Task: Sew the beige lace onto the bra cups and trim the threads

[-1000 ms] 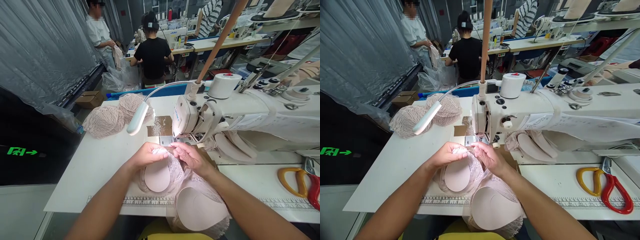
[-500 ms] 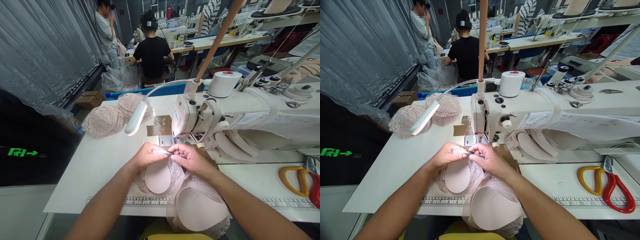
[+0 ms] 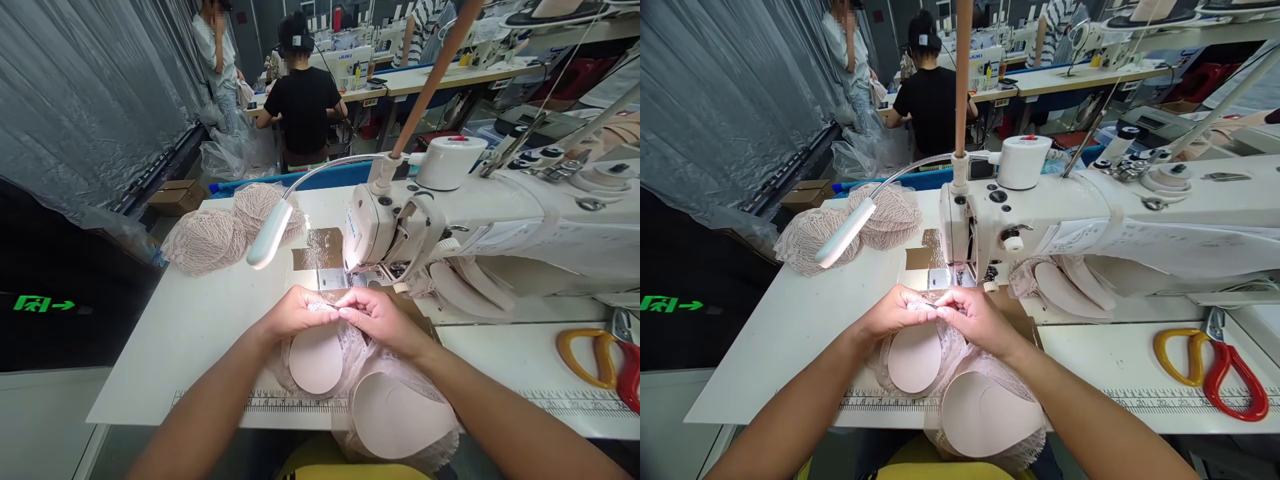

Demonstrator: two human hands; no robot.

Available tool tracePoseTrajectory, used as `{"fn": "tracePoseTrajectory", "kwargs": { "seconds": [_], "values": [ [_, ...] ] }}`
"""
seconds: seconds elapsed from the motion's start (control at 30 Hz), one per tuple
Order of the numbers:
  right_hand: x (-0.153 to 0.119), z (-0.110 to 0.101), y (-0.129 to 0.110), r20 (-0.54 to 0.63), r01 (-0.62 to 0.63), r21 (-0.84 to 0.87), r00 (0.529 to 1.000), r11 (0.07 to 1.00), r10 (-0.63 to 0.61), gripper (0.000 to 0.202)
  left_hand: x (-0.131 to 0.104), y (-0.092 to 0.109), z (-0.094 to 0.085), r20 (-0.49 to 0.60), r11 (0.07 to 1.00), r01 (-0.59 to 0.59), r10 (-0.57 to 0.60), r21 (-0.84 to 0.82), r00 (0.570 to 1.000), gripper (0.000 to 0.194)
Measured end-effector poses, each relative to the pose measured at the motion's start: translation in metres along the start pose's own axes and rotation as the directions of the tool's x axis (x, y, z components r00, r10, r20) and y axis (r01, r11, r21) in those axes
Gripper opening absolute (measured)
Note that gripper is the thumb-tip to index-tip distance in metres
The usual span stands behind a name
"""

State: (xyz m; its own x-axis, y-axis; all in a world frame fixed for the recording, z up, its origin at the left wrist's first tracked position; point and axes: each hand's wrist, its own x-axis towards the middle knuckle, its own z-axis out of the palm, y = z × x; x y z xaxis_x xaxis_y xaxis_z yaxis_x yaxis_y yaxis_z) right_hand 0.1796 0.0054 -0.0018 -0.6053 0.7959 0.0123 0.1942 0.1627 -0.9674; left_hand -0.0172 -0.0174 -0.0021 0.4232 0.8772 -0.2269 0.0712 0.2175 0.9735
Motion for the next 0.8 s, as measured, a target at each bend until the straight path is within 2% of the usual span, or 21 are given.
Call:
{"fn": "tracePoseTrajectory", "kwargs": {
  "seconds": [0.17,0.27,0.4,0.53,0.63,0.73,0.8],
  "values": [
    [0.0004,-0.0047,0.0043,0.033,0.022,-0.015,0.999,1.0,-0.021,0.014,-0.0017,0.0023,0.0016,0.011,0.999,0.037,-0.037,-0.033,0.999,0.038],
    [0.0014,-0.0049,0.0066,0.072,0.009,0.031,0.997,0.999,-0.011,0.016,-0.0009,0.001,0.002,0.005,0.996,0.044,-0.043,-0.075,0.999,0.033],
    [0.0022,-0.001,0.0063,0.106,-0.02,0.079,0.994,0.997,0.011,0.016,0.0014,-0.0027,0.002,0.031,0.999,0.04,-0.039,-0.037,0.999,0.038],
    [0.0018,0.0027,0.0042,0.067,-0.052,0.005,0.996,0.999,0.052,0.01,0.0024,-0.0058,0.0022,0.04,0.999,0.046,-0.046,0.009,0.998,0.042],
    [0.002,0.0035,0.0052,0.029,-0.054,-0.037,0.998,0.998,0.055,0.01,0.0029,-0.0067,0.0031,0.032,0.998,0.052,-0.052,0.019,0.998,0.035],
    [0.0026,0.0035,0.0082,-0.011,-0.062,0.055,0.998,0.997,0.063,0.015,0.0035,-0.0066,0.0046,0.017,0.999,0.048,-0.048,-0.009,0.999,0.025],
    [0.0028,0.0034,0.0091,0.012,-0.107,0.142,0.994,0.984,0.107,0.026,0.0034,-0.0058,0.004,0.003,0.998,0.051,-0.051,-0.027,0.999,0.025]
  ]
}}
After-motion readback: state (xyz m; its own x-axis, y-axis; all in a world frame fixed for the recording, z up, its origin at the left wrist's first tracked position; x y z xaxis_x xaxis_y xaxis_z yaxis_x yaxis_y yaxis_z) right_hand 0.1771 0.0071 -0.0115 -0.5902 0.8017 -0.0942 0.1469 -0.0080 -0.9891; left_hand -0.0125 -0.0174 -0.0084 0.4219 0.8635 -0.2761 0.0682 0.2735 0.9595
